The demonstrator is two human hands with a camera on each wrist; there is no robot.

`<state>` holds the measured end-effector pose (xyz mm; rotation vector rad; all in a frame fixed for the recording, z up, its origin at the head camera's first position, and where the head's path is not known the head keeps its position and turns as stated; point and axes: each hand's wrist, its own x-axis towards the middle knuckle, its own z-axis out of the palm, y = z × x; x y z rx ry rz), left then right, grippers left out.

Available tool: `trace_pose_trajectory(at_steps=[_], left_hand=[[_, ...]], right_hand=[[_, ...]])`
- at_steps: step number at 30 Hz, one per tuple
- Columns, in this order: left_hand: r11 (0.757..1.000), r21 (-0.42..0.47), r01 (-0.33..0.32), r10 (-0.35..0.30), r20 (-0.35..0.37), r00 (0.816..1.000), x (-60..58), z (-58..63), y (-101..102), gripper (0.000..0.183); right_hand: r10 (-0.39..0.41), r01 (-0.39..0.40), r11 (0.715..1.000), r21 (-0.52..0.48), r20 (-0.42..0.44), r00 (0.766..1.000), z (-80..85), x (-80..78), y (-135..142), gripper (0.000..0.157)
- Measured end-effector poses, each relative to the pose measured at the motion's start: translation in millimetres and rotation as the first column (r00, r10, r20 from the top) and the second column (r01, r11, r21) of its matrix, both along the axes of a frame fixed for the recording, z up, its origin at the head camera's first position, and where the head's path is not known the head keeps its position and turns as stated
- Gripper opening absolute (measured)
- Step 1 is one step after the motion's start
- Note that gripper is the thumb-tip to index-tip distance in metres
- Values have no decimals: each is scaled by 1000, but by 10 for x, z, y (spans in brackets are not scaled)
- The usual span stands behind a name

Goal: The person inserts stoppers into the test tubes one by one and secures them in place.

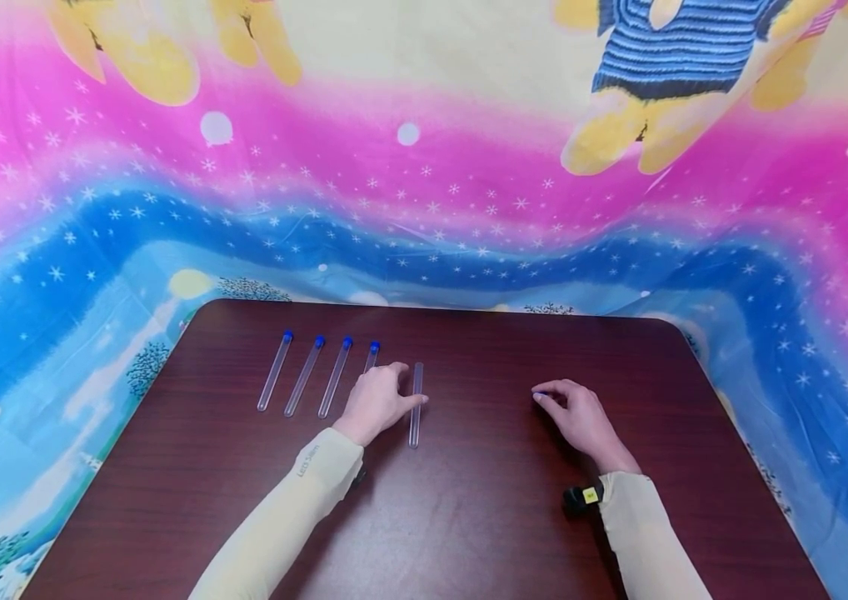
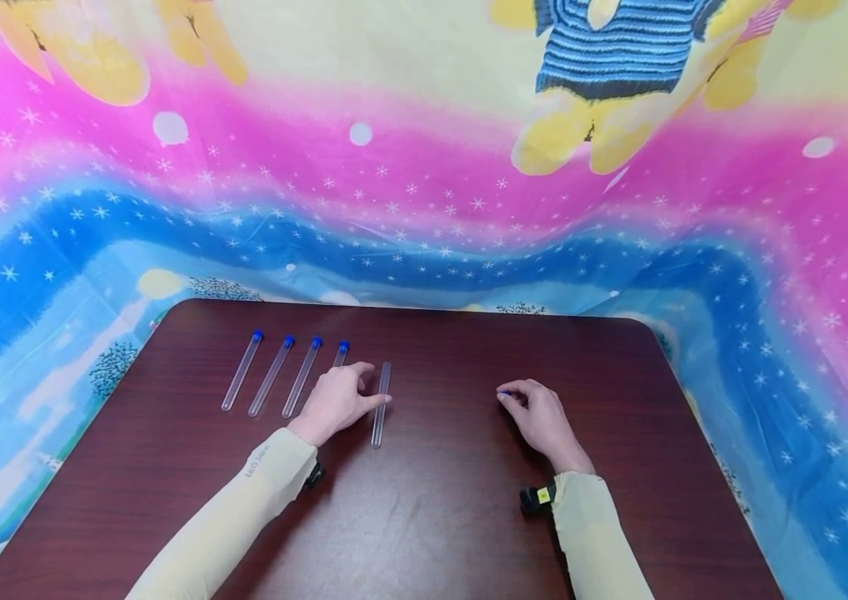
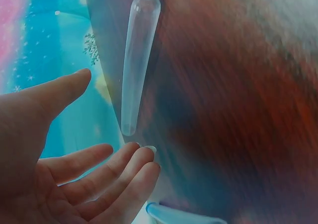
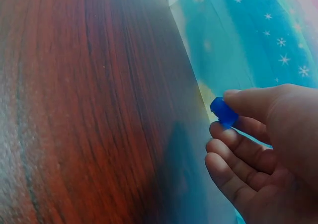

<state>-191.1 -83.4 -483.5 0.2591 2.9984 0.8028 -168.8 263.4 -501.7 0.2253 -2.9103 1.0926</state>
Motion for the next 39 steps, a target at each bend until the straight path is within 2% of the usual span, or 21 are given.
trace_pose_trajectory(at_steps=[10, 18, 30, 34, 39], left_hand=[[999, -46, 12, -11, 16, 1000, -5, -46, 96, 68], [999, -37, 24, -23, 22, 999, -31, -55, 170, 72], [999, -47, 16, -15, 19, 1000, -34, -68, 222, 60], [1000, -29, 9, -8, 39, 999, -17, -56, 232, 54], [999, -49, -18, 21, 70, 997, 0, -76, 253, 41]], right_hand=[[-30, 30, 1000, -6, 21, 999, -12, -12, 2, 28], [-36, 37, 999, -19, 7, 999, 4, -18, -20, 23], [-32, 32, 999, -32, 7, 999, -21, -10, -10, 19], [-30, 31, 999, -34, 5, 1000, -14, 0, -11, 19], [-31, 31, 999, -32, 7, 999, -6, 9, -13, 19]])
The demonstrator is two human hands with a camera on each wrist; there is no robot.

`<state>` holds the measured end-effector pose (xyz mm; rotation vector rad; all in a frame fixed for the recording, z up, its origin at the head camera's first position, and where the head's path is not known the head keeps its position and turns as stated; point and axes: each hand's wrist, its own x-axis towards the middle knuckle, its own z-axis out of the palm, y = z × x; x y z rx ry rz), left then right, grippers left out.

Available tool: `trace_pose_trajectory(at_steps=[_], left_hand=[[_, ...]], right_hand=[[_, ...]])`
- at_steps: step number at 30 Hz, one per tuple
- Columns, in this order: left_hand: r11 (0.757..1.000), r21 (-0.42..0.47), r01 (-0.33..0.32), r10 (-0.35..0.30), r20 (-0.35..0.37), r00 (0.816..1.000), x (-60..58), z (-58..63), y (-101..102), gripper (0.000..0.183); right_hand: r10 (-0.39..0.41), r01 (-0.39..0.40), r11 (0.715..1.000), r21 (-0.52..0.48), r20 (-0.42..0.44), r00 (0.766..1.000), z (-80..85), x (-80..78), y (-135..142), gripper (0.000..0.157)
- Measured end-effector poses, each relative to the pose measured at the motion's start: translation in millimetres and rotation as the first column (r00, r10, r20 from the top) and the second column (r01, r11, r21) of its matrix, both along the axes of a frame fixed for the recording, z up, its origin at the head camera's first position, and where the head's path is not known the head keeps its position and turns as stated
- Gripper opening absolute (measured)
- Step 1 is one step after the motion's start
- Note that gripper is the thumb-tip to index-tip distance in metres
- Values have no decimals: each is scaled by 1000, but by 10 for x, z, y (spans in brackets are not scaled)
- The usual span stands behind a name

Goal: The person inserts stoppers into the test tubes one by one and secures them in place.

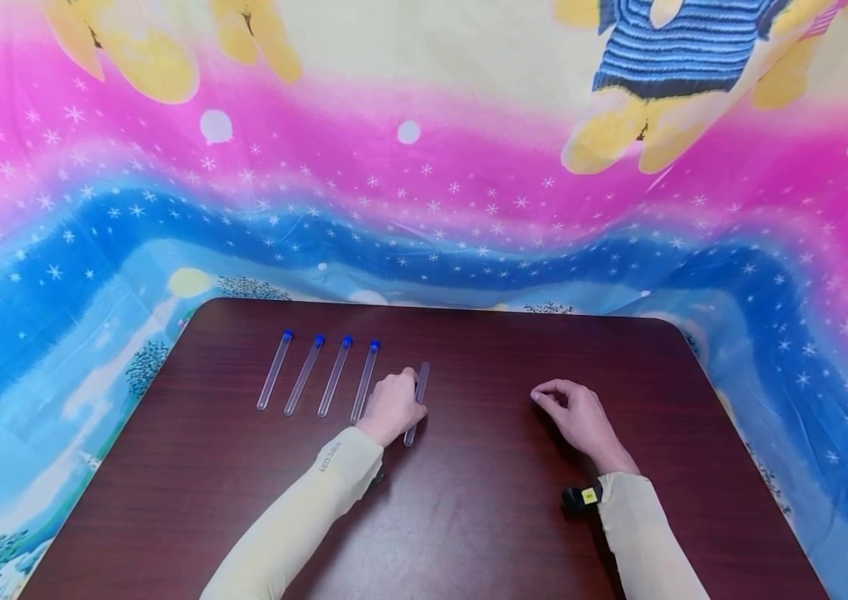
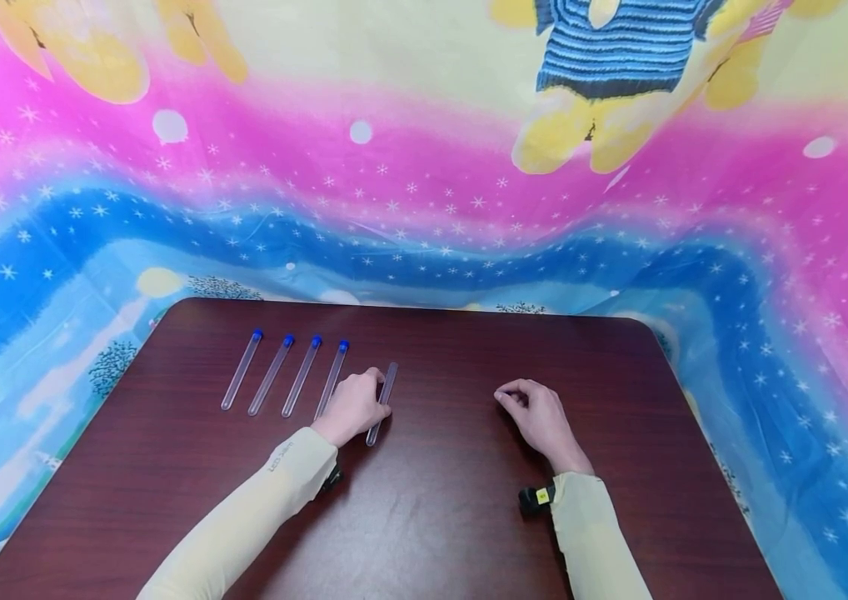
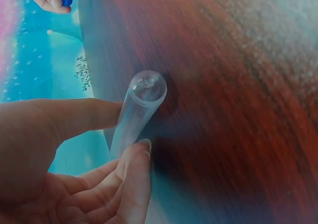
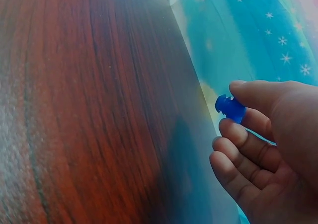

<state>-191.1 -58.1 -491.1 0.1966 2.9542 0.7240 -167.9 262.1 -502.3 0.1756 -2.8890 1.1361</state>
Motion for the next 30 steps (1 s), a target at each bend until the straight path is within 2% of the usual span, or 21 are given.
trace_pose_trajectory(at_steps=[6, 12, 19, 25, 30], left_hand=[[999, -22, -30, 31, 9, 999, 2, -29, 7, 35], [999, -16, -32, 32, 4, 999, -1, -42, 8, 32], [1000, -28, 6, -8, -72, 997, -2, -51, 7, 20], [998, -29, 47, -51, -154, 987, 0, -42, -14, 13], [998, -17, 62, -64, -182, 981, 10, -12, -42, 20]], right_hand=[[1, -1, 1000, 1, -1, 1000, -13, 3, 3, 18], [4, -4, 1000, -2, -3, 1000, -26, 9, 7, 18], [-1, 1, 1000, 3, -8, 1000, -32, 10, 5, 18], [-5, 5, 1000, -1, -7, 1000, -27, 4, 3, 20], [-5, 5, 1000, -3, -9, 1000, -31, -4, 4, 22]])
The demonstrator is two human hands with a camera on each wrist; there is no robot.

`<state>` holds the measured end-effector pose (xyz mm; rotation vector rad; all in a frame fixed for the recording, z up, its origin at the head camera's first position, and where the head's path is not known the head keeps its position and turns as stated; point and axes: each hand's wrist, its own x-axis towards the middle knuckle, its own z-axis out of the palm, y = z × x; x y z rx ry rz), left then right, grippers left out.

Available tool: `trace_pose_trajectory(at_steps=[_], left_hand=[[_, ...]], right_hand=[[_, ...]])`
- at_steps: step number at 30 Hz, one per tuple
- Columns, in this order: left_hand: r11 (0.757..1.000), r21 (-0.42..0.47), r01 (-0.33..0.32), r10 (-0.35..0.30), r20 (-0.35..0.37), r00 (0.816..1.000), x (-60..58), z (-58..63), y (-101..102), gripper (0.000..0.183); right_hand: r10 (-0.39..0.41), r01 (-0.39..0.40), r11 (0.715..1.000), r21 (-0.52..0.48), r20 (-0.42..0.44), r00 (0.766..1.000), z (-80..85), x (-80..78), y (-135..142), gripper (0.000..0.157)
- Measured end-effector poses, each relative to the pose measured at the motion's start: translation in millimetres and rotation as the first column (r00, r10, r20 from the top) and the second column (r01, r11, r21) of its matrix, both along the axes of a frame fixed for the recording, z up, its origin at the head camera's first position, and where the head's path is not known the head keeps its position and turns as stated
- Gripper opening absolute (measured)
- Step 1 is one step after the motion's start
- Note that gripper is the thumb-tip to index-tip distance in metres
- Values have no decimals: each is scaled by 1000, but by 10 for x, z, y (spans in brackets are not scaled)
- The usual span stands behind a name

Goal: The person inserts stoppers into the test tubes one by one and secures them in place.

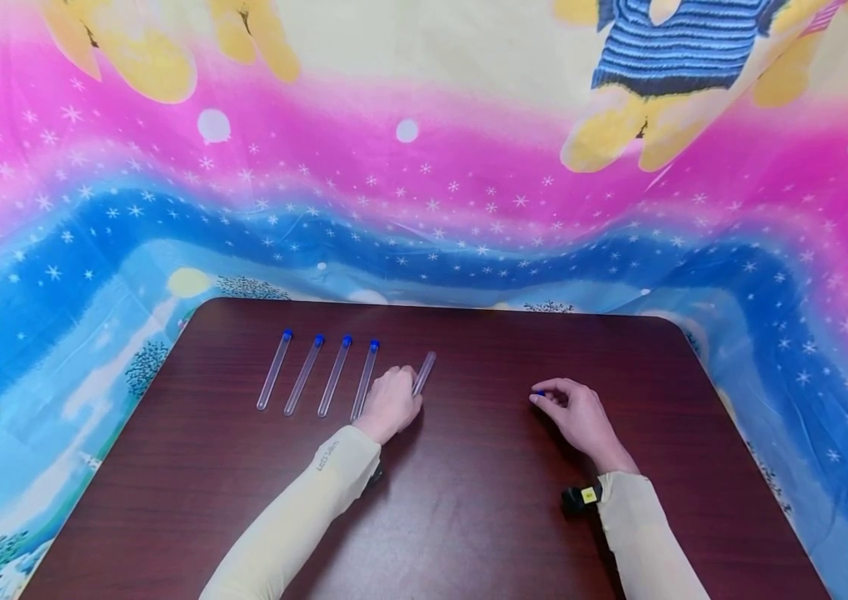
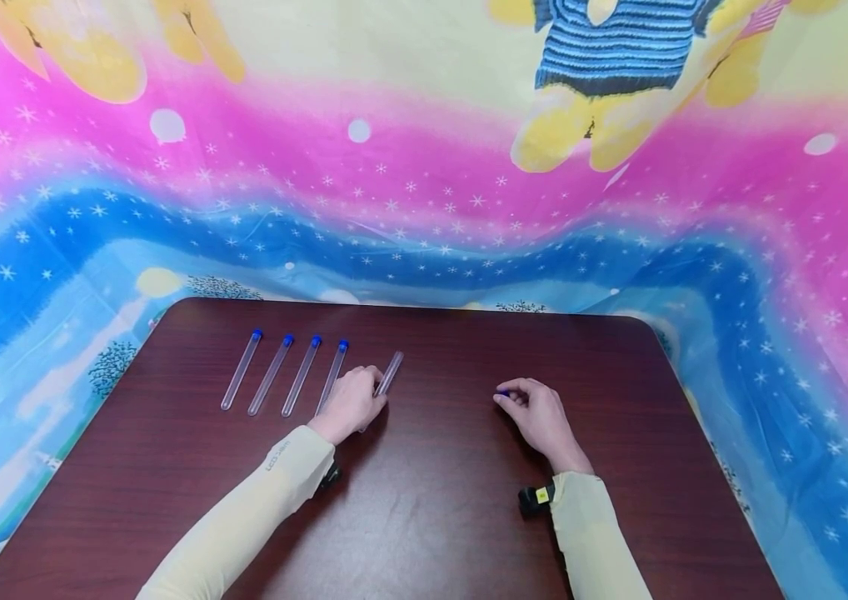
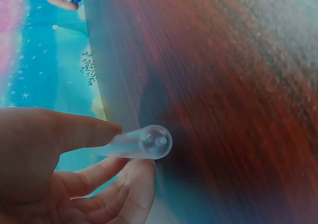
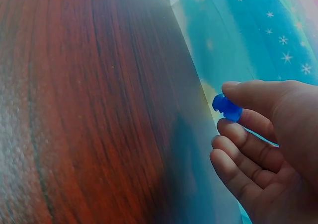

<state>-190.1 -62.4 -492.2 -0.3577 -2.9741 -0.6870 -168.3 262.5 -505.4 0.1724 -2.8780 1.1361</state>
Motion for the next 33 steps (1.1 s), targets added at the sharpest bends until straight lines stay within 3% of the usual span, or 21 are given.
trace_pose_trajectory(at_steps=[9, 19, 25, 33], left_hand=[[997, 71, -7, 7, -4, 1000, -11, 60, -36, 24], [997, 71, -29, 29, 3, 1000, -3, 66, -41, 28], [997, 65, -31, 31, -5, 999, -18, 111, -68, 20], [996, 62, -65, 62, 50, 997, -50, 151, -90, 22]], right_hand=[[-4, 4, 1000, -16, 21, 1000, 5, -4, 0, 24], [0, 0, 1000, -19, 18, 1000, -9, 1, -7, 25], [-18, 18, 998, -57, -8, 1000, -18, -13, -20, 29], [-38, 37, 996, -75, -12, 999, -14, -6, -32, 23]])
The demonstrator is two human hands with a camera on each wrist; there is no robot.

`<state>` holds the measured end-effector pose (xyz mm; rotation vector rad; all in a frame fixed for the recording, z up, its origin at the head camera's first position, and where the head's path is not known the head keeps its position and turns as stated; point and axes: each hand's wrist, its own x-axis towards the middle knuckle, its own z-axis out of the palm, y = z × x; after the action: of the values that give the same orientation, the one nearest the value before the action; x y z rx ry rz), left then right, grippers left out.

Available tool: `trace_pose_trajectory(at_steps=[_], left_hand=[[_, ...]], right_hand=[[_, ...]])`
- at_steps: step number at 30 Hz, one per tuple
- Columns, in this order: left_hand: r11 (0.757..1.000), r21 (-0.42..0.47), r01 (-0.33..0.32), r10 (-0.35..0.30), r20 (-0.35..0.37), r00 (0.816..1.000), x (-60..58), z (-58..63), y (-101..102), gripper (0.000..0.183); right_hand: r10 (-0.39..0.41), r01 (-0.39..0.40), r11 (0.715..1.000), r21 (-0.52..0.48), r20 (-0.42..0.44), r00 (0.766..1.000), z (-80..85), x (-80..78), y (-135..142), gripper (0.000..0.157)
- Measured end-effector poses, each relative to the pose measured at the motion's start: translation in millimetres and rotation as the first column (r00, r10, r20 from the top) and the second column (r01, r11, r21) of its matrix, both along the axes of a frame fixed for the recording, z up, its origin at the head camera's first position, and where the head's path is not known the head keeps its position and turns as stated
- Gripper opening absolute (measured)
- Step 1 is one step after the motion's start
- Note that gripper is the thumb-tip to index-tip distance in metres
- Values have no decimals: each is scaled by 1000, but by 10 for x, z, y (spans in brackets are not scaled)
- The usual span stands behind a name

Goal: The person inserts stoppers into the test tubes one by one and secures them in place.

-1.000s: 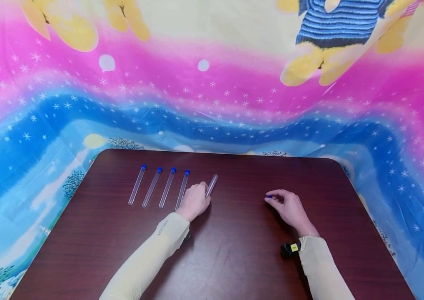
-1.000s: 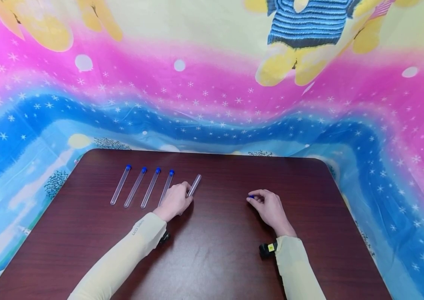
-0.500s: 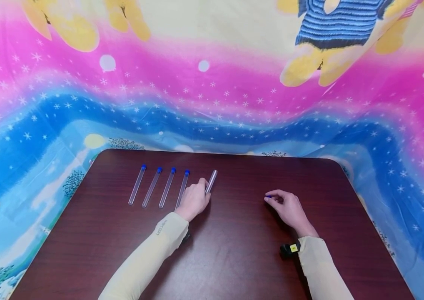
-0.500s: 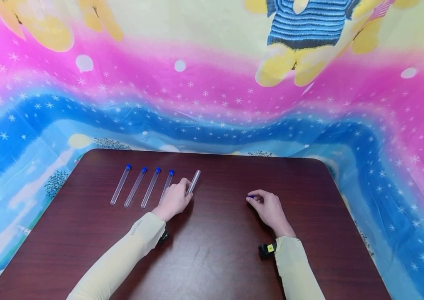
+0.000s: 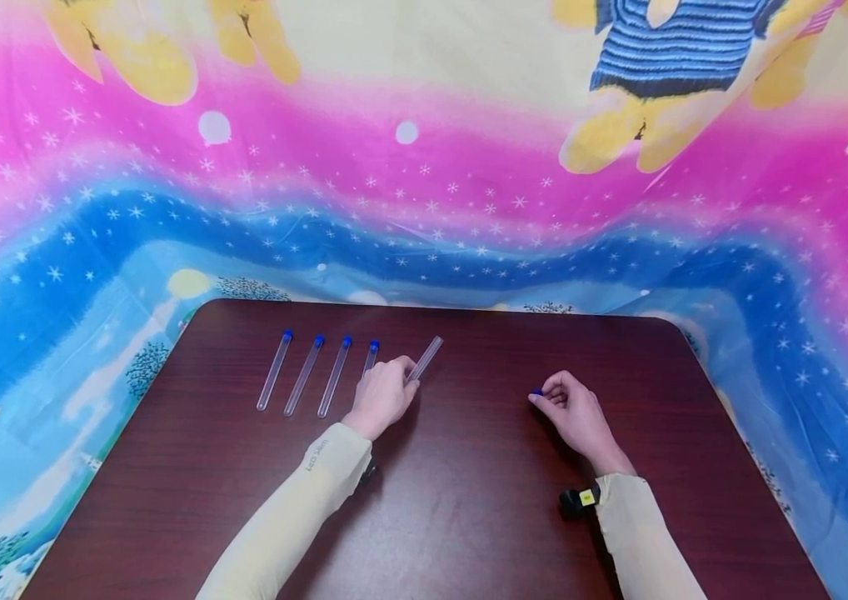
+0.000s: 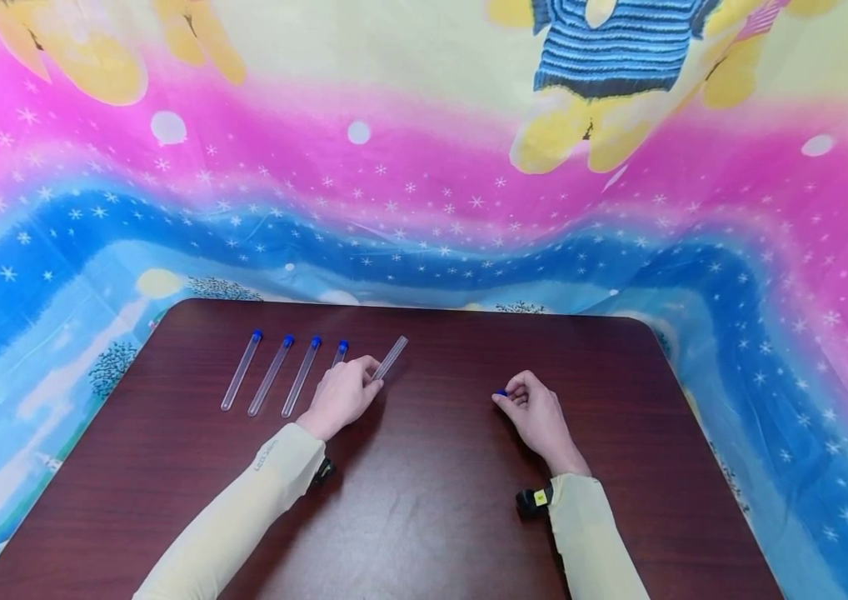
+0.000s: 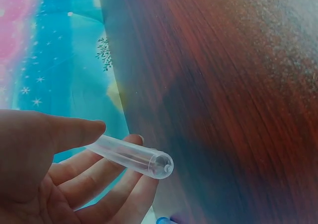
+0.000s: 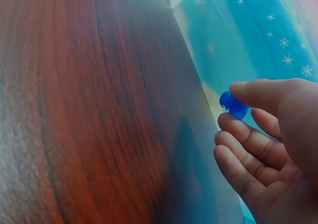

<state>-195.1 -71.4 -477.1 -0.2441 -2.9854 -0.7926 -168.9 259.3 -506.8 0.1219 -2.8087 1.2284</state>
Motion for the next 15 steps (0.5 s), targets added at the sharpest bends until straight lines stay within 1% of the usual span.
trace_pose_trajectory(at_steps=[6, 15], left_hand=[[1000, -9, -10, 10, 8, 1000, 0, 0, -1, 22], [1000, -4, 5, -5, 3, 1000, 10, 31, 7, 22]], right_hand=[[15, -15, 1000, -3, -24, 1000, -1, -1, -5, 14], [-8, 8, 1000, -15, -38, 999, 9, -10, -19, 12]])
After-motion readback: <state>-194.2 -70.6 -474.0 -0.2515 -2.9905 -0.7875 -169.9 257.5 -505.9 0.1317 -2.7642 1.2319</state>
